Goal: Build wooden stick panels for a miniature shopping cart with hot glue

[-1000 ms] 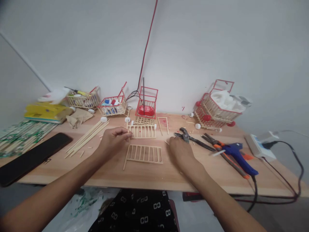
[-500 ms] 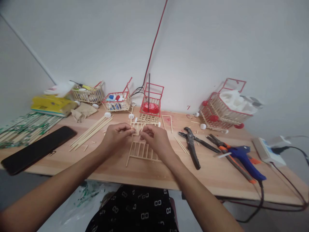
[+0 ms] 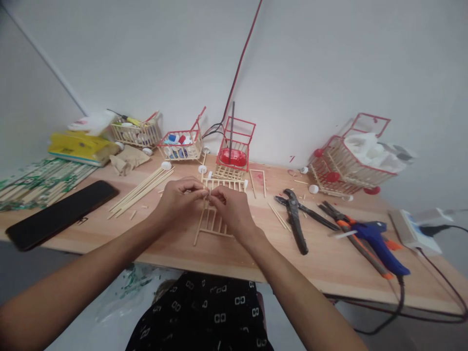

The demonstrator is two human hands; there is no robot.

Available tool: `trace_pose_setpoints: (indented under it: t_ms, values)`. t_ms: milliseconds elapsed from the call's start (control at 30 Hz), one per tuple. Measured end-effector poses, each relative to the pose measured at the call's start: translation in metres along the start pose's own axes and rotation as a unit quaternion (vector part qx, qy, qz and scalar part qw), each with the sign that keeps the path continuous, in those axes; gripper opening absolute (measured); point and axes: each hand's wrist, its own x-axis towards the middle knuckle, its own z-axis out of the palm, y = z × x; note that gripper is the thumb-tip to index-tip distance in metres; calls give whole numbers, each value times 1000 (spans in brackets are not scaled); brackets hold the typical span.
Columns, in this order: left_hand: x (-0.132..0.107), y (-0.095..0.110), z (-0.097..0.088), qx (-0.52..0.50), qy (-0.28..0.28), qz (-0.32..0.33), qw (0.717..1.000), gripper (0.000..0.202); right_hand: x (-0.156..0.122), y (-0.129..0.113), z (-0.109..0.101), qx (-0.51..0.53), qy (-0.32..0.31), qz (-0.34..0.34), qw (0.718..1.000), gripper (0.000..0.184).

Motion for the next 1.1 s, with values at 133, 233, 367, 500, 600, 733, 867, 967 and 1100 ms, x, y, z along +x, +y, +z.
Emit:
trace_pose_setpoints:
  t_ms: [133,233,367,500,600,733,867,967,1100]
  values:
    - [0,-2,-1,-1,-11,6,1000,13,0,0,2,-8,2,-1,1000,10]
    - [1,-3,-1,0,-14,4,1000,14,1,0,3,-10,-3,0,1000,11]
    - [0,-2,-1,3,-1,3,1000,11,1,0,2,-23,-6,-13,1000,11]
    - [0,-1,-1,-2,0,9,1000,11,2,-2,1,-29,-11,-22,999,11]
    - [0,-1,-1,-6,0,2,1000,11,2,-4,1,-35,-11,-25,999,11]
    - [0,-2,-1,-5,-3,2,1000,12,2,-2,1,-30,-8,-34,999,11]
    - [1,-2,0,2,-1,9,1000,12,2,0,2,-23,-7,-34,999,12]
    - [1,-2,0,3,-2,13,1000,11,3,-1,2,-30,-6,-38,999,13]
    - [1,-2,0,7,2,16,1000,11,3,-2,1,-38,-7,-41,998,12]
